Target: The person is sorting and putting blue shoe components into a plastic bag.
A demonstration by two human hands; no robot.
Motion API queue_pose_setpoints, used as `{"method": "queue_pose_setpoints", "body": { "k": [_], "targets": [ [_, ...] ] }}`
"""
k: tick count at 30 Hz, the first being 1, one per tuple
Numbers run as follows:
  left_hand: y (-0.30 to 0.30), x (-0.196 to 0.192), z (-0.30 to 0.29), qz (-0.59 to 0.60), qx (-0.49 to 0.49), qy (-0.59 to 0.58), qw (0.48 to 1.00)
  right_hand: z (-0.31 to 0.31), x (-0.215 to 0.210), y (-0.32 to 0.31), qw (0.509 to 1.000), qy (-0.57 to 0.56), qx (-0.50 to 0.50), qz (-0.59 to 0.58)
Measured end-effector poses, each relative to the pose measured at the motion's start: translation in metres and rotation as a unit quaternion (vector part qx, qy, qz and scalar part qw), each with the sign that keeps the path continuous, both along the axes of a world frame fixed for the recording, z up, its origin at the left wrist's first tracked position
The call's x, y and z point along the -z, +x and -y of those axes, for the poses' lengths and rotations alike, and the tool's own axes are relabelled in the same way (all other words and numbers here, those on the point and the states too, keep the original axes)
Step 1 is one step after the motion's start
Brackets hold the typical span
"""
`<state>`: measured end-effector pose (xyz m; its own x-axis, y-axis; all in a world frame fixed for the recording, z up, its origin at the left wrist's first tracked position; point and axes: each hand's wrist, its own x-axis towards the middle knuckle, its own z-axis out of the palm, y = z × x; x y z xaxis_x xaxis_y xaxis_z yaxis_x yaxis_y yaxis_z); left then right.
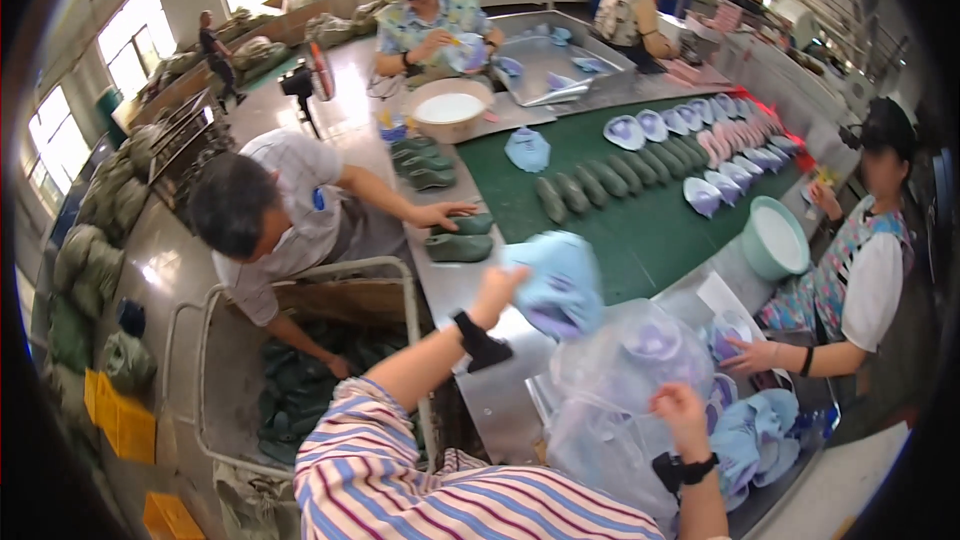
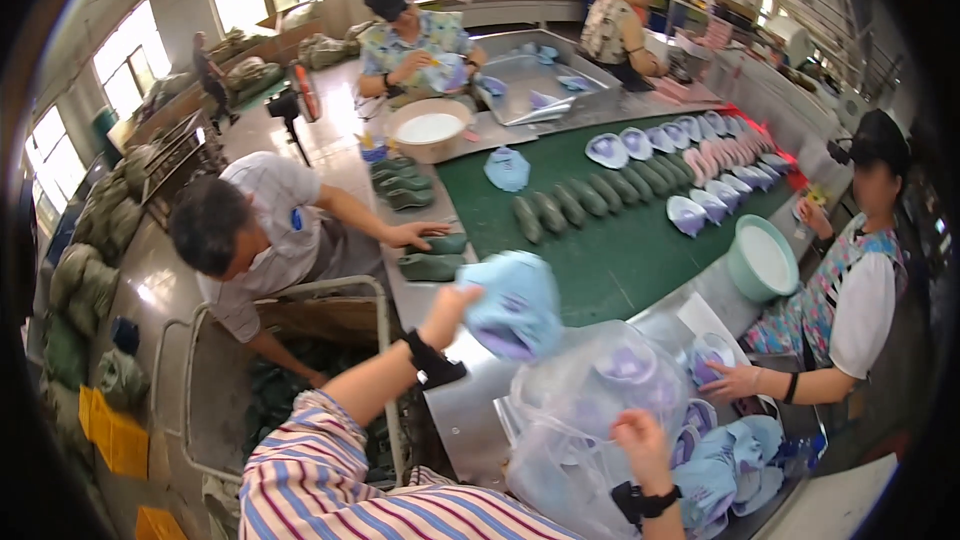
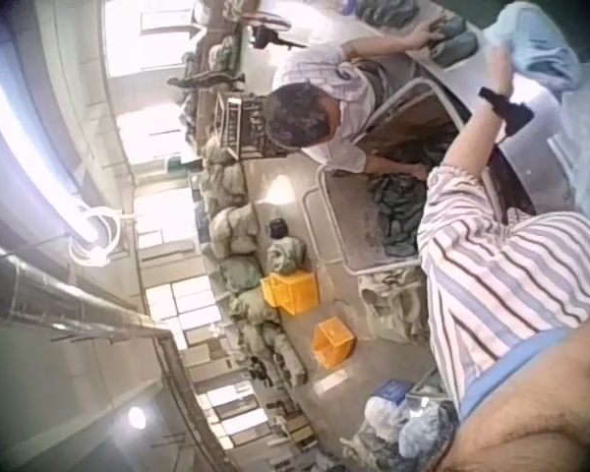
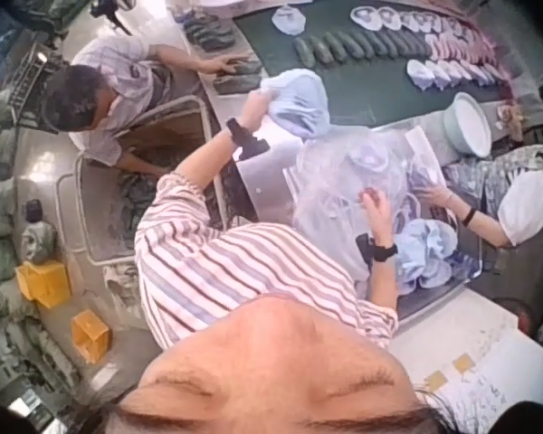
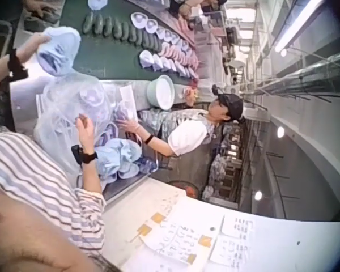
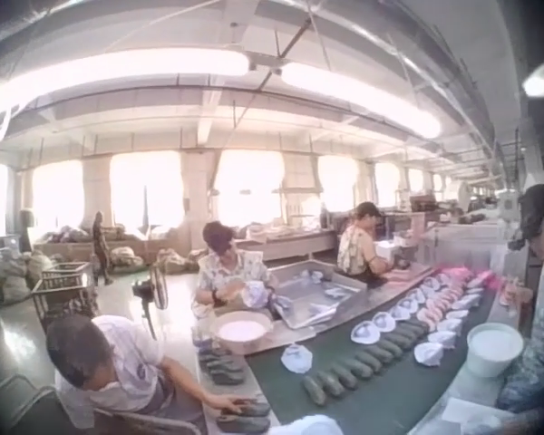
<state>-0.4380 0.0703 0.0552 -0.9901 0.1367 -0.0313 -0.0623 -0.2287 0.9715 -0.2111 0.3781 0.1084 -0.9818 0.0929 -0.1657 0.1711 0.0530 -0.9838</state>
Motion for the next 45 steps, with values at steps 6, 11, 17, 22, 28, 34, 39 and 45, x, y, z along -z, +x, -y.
{"method": "queue_pose_setpoints", "body": {
  "k": [6, 11, 17, 22, 28, 34, 39, 45],
  "targets": [
    [-0.155, 0.018, 0.033, 0.057, -0.086, -0.092, 0.990, 0.021, 0.033, 0.016, 0.977, 0.025, -0.182, 0.103],
    [-0.240, -0.025, 0.032, -0.157, -0.268, -0.343, 0.886, 0.027, 0.001, 0.008, 0.956, 0.171, -0.223, 0.080],
    [-0.098, -0.010, -0.097, -0.393, 0.202, -0.262, 0.858, 0.002, 0.041, 0.008, 0.967, 0.208, -0.130, 0.074],
    [0.097, 0.019, -0.124, -0.327, 0.438, -0.176, 0.819, -0.015, 0.096, -0.023, 0.967, 0.232, -0.074, 0.070],
    [0.158, 0.085, -0.107, -0.294, 0.451, -0.474, 0.697, -0.001, 0.131, -0.034, 0.876, 0.414, -0.247, 0.016],
    [0.185, 0.084, -0.063, -0.357, 0.353, -0.486, 0.716, 0.021, 0.154, -0.009, 0.808, 0.535, -0.243, -0.027],
    [0.208, 0.043, -0.057, -0.393, 0.381, -0.334, 0.767, 0.019, 0.106, -0.011, 0.757, 0.572, -0.271, -0.160],
    [0.134, 0.013, -0.043, -0.344, 0.122, -0.411, 0.835, -0.012, 0.059, -0.034, 0.851, 0.483, -0.062, -0.196]
  ]
}}
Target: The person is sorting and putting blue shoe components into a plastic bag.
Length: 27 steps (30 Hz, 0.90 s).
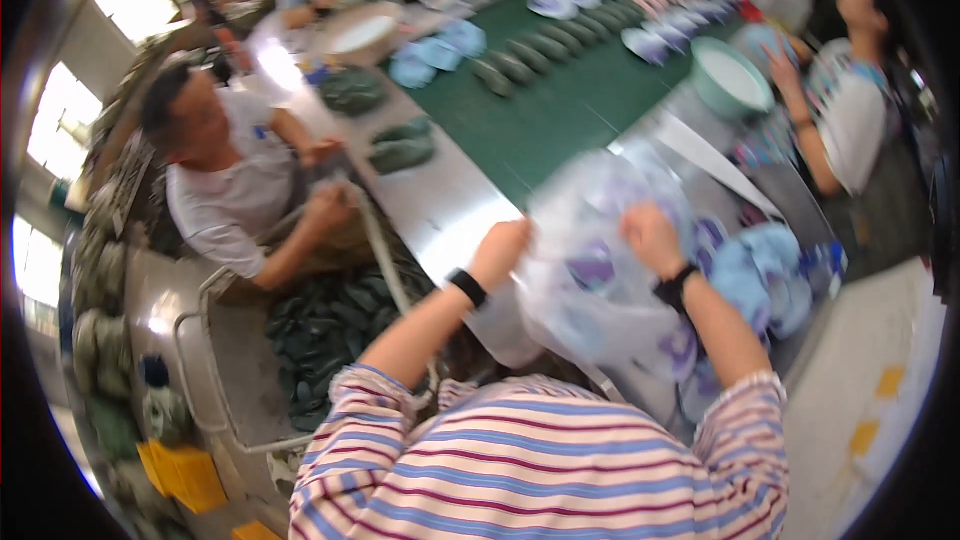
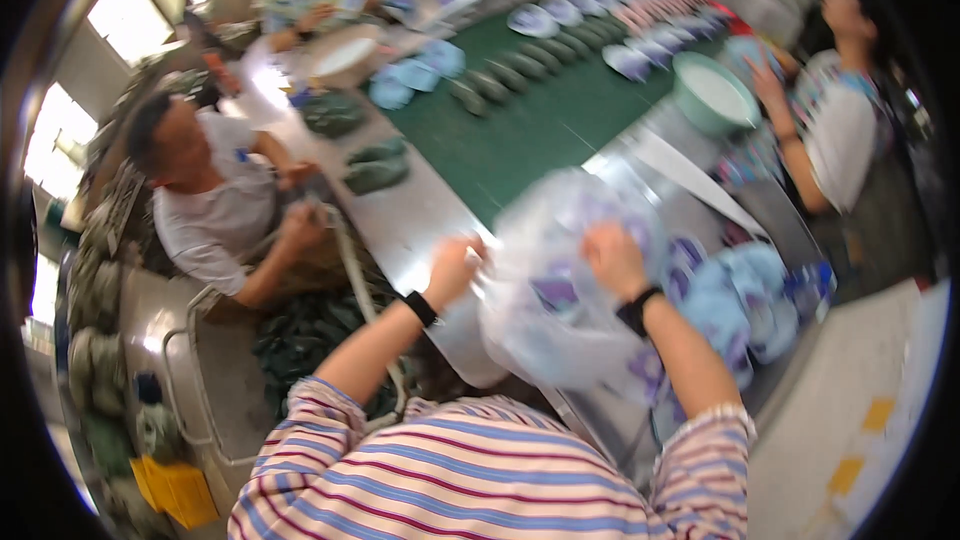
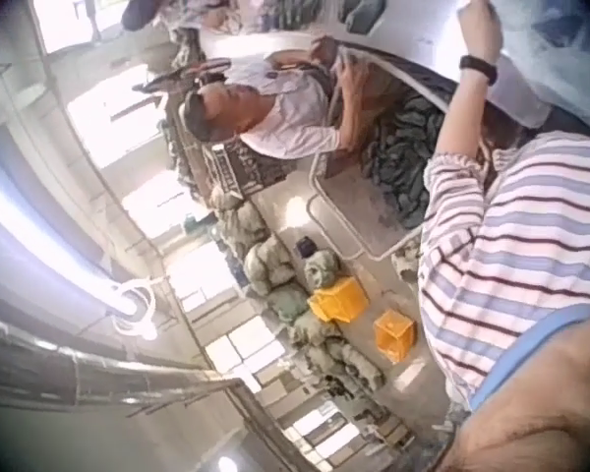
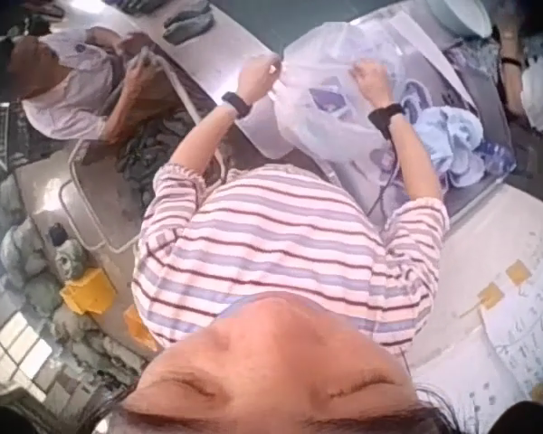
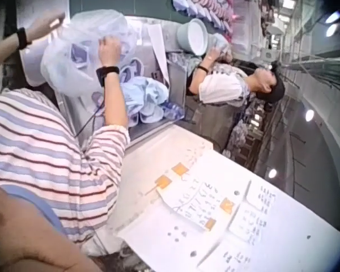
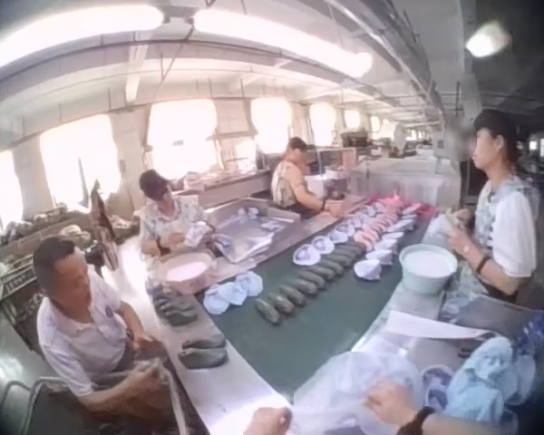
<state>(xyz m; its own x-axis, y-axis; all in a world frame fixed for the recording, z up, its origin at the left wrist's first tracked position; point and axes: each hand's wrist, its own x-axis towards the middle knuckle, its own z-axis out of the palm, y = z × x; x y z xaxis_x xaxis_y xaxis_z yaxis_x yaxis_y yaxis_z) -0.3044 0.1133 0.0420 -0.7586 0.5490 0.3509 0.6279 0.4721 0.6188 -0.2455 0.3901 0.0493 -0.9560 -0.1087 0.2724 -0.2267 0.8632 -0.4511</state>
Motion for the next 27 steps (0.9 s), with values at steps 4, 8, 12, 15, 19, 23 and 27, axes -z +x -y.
{"method": "queue_pose_setpoints", "body": {
  "k": [4, 8, 12, 15, 19, 23, 27],
  "targets": [
    [-0.021, -0.065, -0.042, -0.210, 0.014, 0.073, 0.975, -0.125, 0.008, -0.017, 0.935, -0.156, 0.275, -0.163],
    [0.028, -0.030, -0.093, -0.051, 0.249, 0.008, 0.967, -0.183, -0.011, 0.019, 0.741, -0.557, 0.370, 0.055],
    [0.067, 0.079, -0.081, 0.025, 0.323, -0.220, 0.920, -0.111, -0.032, 0.018, 0.686, -0.637, 0.343, -0.076],
    [0.093, 0.058, -0.080, -0.147, 0.373, -0.186, 0.897, -0.053, -0.034, 0.027, 0.919, -0.273, 0.169, -0.227],
    [0.130, 0.020, -0.098, -0.060, 0.435, -0.298, 0.847, 0.071, -0.024, 0.032, 0.972, -0.128, -0.170, 0.099],
    [0.133, 0.069, -0.084, -0.199, 0.381, -0.220, 0.876, 0.057, 0.084, 0.007, 0.973, 0.120, -0.040, 0.195],
    [0.088, 0.150, -0.070, 0.347, 0.090, -0.268, 0.894, -0.003, 0.169, 0.023, 0.986, 0.021, 0.016, 0.162]
  ]
}}
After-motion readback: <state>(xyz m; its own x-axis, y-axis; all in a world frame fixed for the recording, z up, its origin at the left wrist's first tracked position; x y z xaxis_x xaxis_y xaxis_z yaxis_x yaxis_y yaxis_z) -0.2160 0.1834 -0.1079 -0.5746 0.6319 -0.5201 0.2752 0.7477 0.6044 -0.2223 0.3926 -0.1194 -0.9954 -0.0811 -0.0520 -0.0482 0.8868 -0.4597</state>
